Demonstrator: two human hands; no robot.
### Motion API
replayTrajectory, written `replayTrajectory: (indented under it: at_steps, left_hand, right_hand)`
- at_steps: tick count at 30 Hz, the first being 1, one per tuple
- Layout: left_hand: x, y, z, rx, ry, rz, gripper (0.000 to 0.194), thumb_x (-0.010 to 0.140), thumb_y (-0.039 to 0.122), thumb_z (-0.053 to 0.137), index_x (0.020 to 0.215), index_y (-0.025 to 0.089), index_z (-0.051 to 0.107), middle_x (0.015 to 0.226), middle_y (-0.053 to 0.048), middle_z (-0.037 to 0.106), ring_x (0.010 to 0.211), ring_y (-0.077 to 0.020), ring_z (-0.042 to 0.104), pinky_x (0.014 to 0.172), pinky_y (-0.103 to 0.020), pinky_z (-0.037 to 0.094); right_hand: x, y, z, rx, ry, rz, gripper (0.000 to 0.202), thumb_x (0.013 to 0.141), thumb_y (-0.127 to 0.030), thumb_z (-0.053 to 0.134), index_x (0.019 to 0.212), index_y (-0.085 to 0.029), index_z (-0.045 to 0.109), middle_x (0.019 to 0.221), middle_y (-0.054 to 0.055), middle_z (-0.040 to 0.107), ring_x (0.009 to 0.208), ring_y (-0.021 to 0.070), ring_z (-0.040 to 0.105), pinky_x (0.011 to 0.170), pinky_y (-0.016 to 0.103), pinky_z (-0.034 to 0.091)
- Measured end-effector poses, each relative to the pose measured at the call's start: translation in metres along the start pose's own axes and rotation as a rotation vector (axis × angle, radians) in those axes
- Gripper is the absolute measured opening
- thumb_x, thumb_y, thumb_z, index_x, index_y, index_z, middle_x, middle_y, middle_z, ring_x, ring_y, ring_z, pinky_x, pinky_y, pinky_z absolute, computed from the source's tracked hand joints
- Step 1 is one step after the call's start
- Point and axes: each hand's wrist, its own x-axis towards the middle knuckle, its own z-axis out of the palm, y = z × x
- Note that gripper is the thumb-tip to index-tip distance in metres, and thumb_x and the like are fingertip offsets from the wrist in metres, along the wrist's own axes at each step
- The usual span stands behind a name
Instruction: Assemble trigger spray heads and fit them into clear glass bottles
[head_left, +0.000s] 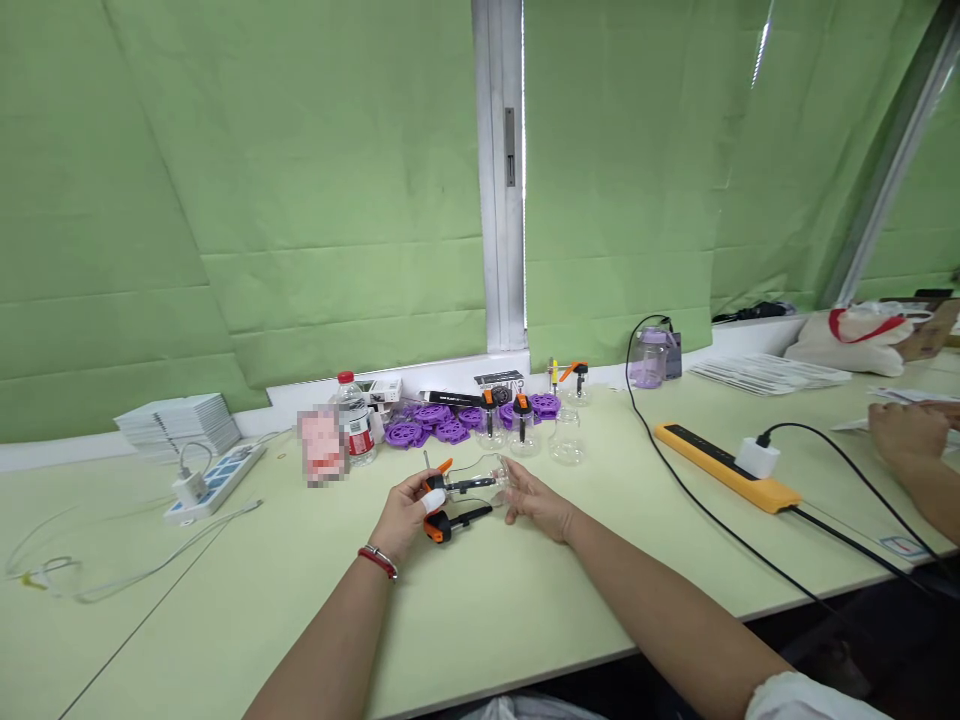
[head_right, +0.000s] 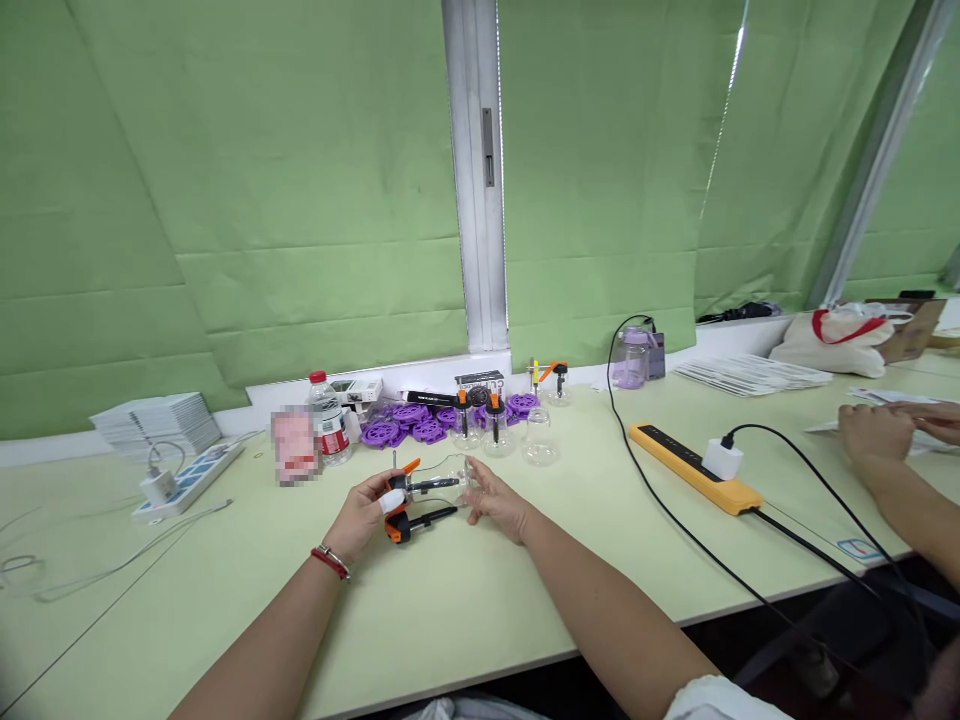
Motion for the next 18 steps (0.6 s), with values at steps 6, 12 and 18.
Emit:
replayTrajectory:
  at_steps: [6,12,18]
  left_hand:
    - [0.001,0.0,0.0,0.031,-0.021,0.017,0.052,0.057,0.031,0.077,0.104,0.014,0.064,0.085,-0.004,0.065,0.074,-0.0165,0.062,0.073,-0.031,0.049]
    - [0.002,0.0,-0.001,0.0,-0.007,0.014,0.051,0.056,0.031,0.077,0.102,0.015,0.065,0.085,-0.003,0.066,0.074,-0.0167,0.063,0.076,-0.033,0.05]
    - [0.001,0.002,0.001,-0.007,-0.007,0.021,0.051,0.055,0.031,0.078,0.102,0.015,0.066,0.09,-0.005,0.066,0.078,-0.018,0.063,0.077,-0.033,0.05]
  right_hand:
    - [0.002,0.0,0.0,-0.013,0.02,0.055,0.071,0.074,-0.047,0.065,0.135,-0.027,0.034,0.108,0.01,0.058,0.066,0.0127,0.062,0.051,0.023,0.046]
    - [0.006,0.003,0.002,0.002,0.029,0.079,0.061,0.08,-0.064,0.045,0.12,-0.017,0.049,0.083,0.008,0.063,0.055,0.0122,0.059,0.041,0.021,0.041]
    - [0.003,0.0,0.002,0.023,0.019,0.078,0.069,0.077,-0.051,0.06,0.136,-0.029,0.031,0.1,0.007,0.062,0.059,0.0121,0.062,0.04,0.019,0.04]
